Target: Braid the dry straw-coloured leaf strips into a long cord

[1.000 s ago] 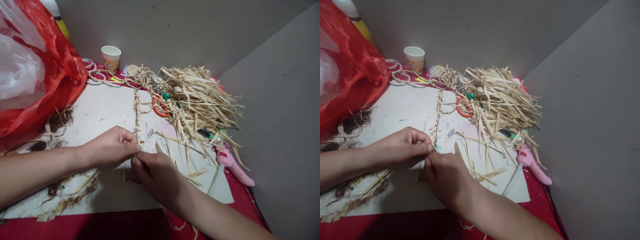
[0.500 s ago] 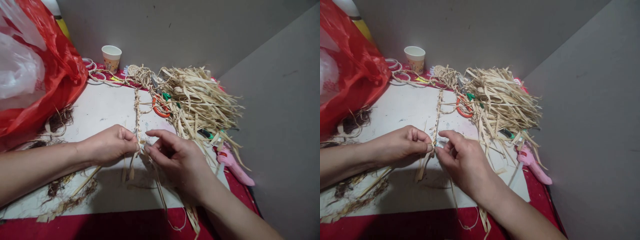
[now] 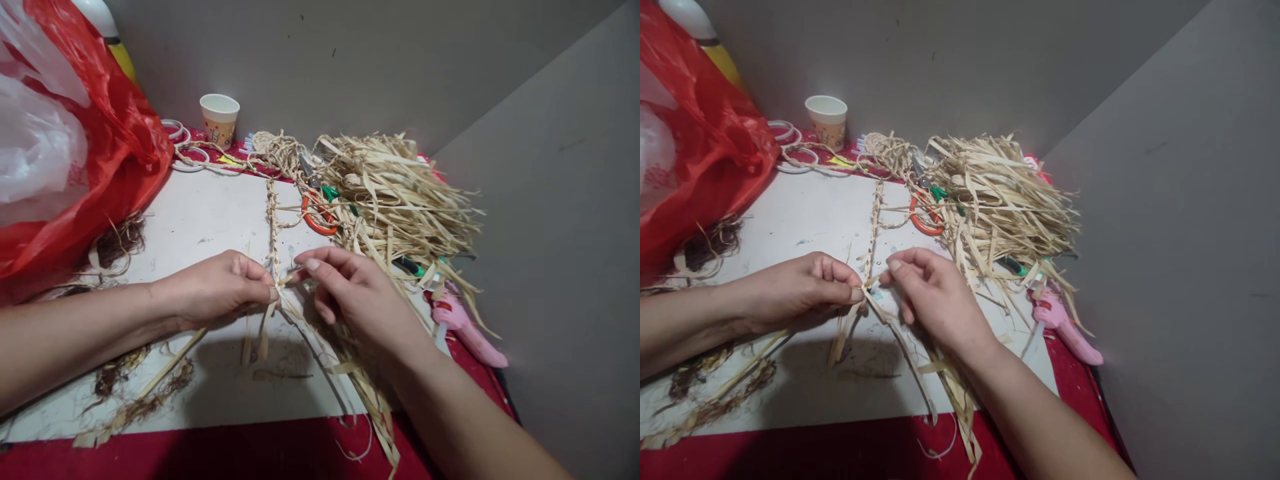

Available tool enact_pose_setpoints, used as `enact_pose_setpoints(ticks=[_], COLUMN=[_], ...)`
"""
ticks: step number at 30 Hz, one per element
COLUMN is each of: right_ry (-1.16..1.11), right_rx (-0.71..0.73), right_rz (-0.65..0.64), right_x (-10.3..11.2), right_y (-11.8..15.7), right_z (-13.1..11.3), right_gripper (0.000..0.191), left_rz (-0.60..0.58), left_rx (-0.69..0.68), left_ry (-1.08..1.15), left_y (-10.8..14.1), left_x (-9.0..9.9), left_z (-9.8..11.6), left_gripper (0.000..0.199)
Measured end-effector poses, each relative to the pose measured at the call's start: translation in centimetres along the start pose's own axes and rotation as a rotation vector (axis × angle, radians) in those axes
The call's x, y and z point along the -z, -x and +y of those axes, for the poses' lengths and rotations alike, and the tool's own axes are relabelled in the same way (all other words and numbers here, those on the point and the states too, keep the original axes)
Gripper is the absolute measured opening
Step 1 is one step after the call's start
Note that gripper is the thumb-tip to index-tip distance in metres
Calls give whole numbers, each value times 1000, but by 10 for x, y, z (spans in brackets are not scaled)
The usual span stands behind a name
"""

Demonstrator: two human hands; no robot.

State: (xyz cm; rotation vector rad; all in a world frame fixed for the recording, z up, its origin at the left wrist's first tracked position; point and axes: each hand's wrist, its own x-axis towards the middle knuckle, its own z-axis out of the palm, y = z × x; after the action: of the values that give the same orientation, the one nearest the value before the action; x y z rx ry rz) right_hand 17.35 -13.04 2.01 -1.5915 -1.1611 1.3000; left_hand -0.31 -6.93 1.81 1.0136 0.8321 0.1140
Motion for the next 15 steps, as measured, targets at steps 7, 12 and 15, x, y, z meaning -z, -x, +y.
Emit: enact_pose_setpoints(ticks=[7, 12, 15], right_ry=[-185, -181, -290], right_rx=[-204, -229, -271], right_rz=[-446, -470, -458], right_x=[-2, -5, -8], right_y=[3, -2, -3], right_z=[2, 8, 8], right_gripper=[33, 35, 37], left_rz=[-14, -45, -55], left_rx=[-74, -79, -94], left_ry=[-84, -267, -346], left_y=[1, 1, 2], left_x=[3, 5, 6], left_z=[-1, -3, -3], left_gripper=[15, 16, 18])
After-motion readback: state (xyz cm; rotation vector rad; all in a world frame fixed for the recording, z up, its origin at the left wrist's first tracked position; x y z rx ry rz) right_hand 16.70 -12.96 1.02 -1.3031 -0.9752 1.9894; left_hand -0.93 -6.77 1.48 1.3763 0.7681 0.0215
